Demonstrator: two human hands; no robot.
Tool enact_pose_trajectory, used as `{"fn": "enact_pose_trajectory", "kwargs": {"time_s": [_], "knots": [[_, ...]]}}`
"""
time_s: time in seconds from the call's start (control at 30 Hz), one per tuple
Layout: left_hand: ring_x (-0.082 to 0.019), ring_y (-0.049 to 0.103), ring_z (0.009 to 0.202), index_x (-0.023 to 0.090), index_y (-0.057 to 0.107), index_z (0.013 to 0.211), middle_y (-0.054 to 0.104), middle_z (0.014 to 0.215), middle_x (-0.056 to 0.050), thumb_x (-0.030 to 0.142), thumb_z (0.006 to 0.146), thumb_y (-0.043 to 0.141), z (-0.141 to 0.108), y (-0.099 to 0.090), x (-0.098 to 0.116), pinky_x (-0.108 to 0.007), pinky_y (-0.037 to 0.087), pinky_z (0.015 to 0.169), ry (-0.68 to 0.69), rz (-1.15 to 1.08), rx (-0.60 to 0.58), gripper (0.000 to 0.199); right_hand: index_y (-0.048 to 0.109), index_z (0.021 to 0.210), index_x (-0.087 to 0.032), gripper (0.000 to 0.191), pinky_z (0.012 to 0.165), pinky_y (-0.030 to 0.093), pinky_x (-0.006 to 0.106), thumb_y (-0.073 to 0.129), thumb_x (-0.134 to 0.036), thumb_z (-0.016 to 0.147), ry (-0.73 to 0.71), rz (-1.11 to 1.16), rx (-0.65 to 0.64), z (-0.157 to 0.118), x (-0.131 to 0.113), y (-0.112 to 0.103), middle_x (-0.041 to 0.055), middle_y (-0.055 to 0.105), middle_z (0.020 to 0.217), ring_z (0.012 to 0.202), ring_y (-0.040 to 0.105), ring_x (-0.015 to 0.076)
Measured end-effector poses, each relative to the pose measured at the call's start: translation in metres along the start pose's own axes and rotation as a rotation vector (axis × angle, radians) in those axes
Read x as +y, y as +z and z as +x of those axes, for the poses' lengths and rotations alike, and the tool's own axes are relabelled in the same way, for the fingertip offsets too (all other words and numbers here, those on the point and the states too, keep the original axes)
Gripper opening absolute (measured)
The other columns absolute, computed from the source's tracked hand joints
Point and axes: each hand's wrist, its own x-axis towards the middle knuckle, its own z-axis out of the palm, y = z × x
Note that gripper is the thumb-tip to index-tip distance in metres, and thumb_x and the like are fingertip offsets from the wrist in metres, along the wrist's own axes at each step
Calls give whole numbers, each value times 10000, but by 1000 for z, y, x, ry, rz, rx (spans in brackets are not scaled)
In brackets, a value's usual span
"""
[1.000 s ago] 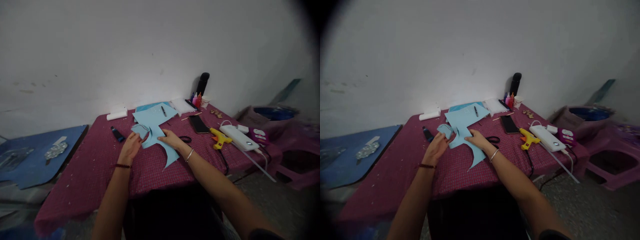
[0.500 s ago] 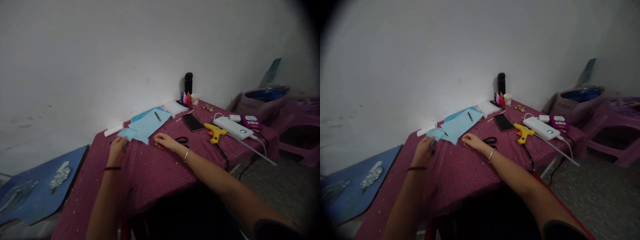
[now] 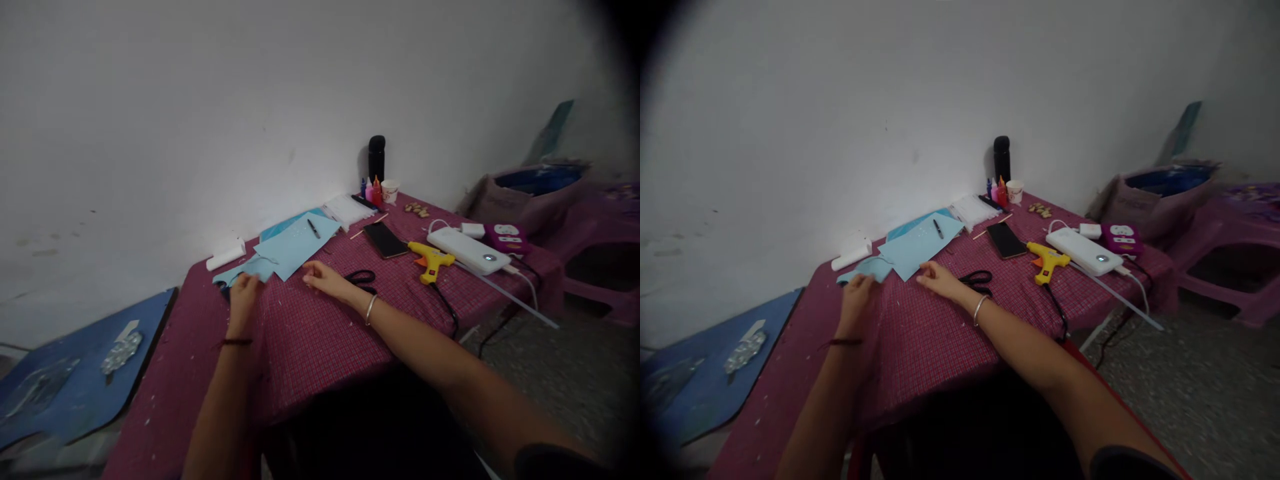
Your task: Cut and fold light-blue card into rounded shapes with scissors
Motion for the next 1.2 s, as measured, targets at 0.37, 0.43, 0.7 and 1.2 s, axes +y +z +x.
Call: {"fn": "enact_pose_trajectory", "kwargs": {"time_s": [0.37,0.43,0.7,1.2], "knots": [[-113,537,530,144,583,712,610,568,-3,421,848,538,-48,38,-30,-225,379,547,-186,-47,-590,312,493,697,-161,76,540,304,224,542,-141,751,36,-444,-164,-3,-4,-1,-46,438,645,612,416,106],[-120,550,532,154,567,738,613,581,-4,451,899,438,-46,35,-33,-229,379,544,-220,-61,-596,362,482,722,-171,70,554,315,226,520,-161,780,19,-432,-118,-6,3,1,-43,440,665,630,422,111],[-155,581,769,158,666,887,679,864,-27,265,802,605,-53,42,-21,-244,444,702,-189,-2,-803,150,501,831,-191,20,567,351,226,490,-195,848,138,-401,-198,-29,13,7,-28,495,709,636,472,119],[-144,557,598,153,649,928,602,709,-24,304,867,464,-12,26,-18,-272,468,568,-130,215,-1083,247,512,897,-193,218,485,392,223,484,-407,866,190,-342,-163,-23,13,-1,-18,526,684,527,489,109]]}}
